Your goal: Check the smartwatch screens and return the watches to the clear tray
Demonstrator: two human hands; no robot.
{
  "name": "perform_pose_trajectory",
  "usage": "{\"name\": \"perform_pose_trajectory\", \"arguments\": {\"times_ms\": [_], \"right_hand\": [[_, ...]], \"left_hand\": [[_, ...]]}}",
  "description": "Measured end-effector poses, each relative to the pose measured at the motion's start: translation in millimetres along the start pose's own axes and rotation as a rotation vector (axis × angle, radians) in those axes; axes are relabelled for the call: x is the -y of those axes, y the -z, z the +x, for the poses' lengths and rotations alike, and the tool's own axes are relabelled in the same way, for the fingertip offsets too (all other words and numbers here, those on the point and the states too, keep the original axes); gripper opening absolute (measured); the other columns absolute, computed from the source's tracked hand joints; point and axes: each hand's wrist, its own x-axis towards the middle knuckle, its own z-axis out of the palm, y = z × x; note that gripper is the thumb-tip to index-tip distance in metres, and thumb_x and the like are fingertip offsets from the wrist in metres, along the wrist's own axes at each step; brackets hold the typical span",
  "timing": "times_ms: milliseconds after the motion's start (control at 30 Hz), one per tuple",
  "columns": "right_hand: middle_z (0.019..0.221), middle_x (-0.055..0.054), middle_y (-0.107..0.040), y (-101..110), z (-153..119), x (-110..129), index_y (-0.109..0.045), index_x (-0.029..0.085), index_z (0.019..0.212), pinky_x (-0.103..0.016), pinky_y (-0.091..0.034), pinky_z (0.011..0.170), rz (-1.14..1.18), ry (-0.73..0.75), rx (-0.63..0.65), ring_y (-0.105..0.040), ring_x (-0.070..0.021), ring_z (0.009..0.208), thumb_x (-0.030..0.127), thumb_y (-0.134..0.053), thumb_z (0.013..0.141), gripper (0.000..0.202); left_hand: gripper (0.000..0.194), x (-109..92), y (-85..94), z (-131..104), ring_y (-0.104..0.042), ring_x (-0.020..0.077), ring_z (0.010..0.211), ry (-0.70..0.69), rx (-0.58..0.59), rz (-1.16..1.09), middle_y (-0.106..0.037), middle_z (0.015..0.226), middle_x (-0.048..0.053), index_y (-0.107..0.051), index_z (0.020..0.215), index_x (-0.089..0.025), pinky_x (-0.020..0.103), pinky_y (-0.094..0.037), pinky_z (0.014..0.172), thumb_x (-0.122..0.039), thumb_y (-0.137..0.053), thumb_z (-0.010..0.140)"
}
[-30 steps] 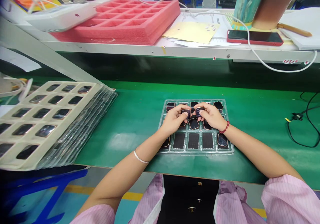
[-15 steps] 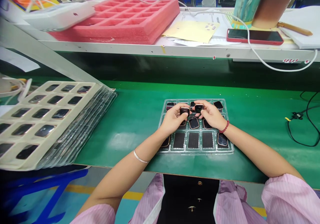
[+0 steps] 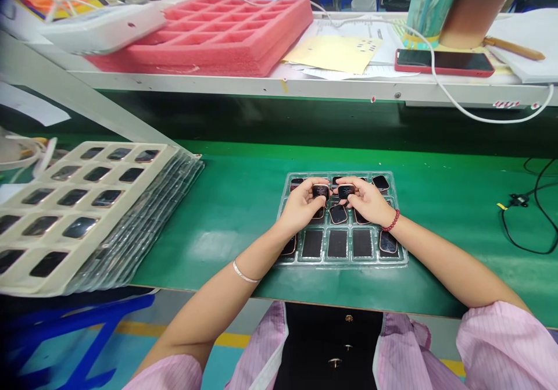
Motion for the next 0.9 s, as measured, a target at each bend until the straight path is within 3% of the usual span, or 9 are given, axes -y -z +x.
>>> {"name": "perform_pose_trajectory", "arguments": {"times_ms": [100,200,400,600,767,900], "right_hand": [[0.121,-0.011,-0.074,0,1,0,-0.060,0.020,0.129,-0.033,-0.064,0.075,0.011,-0.004,-0.002,-0.077,-0.0192,0.089,0.021,-0.059,0.086,0.043],[0.121,-0.011,-0.074,1,1,-1,-0.060,0.020,0.130,-0.033,-0.064,0.073,0.002,-0.012,-0.003,-0.077,-0.0190,0.088,0.021,-0.057,0.087,0.043],[0.125,-0.011,-0.073,0,0,-1,-0.059,0.021,0.130,-0.037,-0.064,0.084,-0.008,-0.001,0.008,-0.076,-0.0199,0.093,0.017,-0.062,0.080,0.051],[0.116,-0.010,-0.075,1,1,-2,-0.060,0.019,0.128,-0.031,-0.064,0.069,0.016,-0.013,-0.006,-0.076,-0.0177,0.083,0.017,-0.057,0.083,0.044],[0.119,-0.010,-0.075,2,3,-3,-0.059,0.021,0.129,-0.030,-0.064,0.071,0.054,-0.034,0.002,-0.076,-0.0192,0.088,0.011,-0.058,0.075,0.055],[0.122,-0.010,-0.074,3,3,-3,-0.059,0.023,0.131,-0.031,-0.064,0.070,0.051,-0.038,0.019,-0.076,-0.0197,0.089,0.008,-0.056,0.073,0.060]], "left_hand": [[0.045,0,-0.2,-1,-0.070,0.0193,0.095,0.020,0.002,0.017,-0.073,0.101,0.006,-0.065,0.114,-0.017,0.027,-0.054,0.080,-0.007,-0.063,0.070],[0.041,1,-0.2,0,-0.070,0.0191,0.092,0.029,0.013,0.005,-0.073,0.103,0.007,-0.065,0.114,-0.017,0.026,-0.055,0.075,-0.011,-0.065,0.073],[0.044,2,0.1,0,-0.070,0.0191,0.096,0.014,0.017,-0.008,-0.073,0.107,0.007,-0.064,0.115,-0.018,0.027,-0.054,0.079,-0.009,-0.064,0.071],[0.035,2,1.0,0,-0.067,0.0156,0.079,0.051,0.026,-0.034,-0.072,0.101,0.006,-0.066,0.110,-0.016,0.026,-0.053,0.071,-0.016,-0.066,0.075],[0.059,7,1.0,3,-0.069,0.0209,0.107,0.063,-0.009,-0.076,-0.070,0.123,0.009,-0.064,0.121,-0.018,0.026,-0.054,0.080,-0.004,-0.061,0.064],[0.063,12,1.6,5,-0.068,0.0227,0.111,0.065,-0.010,-0.107,-0.069,0.127,0.010,-0.063,0.123,-0.018,0.028,-0.056,0.083,-0.003,-0.059,0.062]]}}
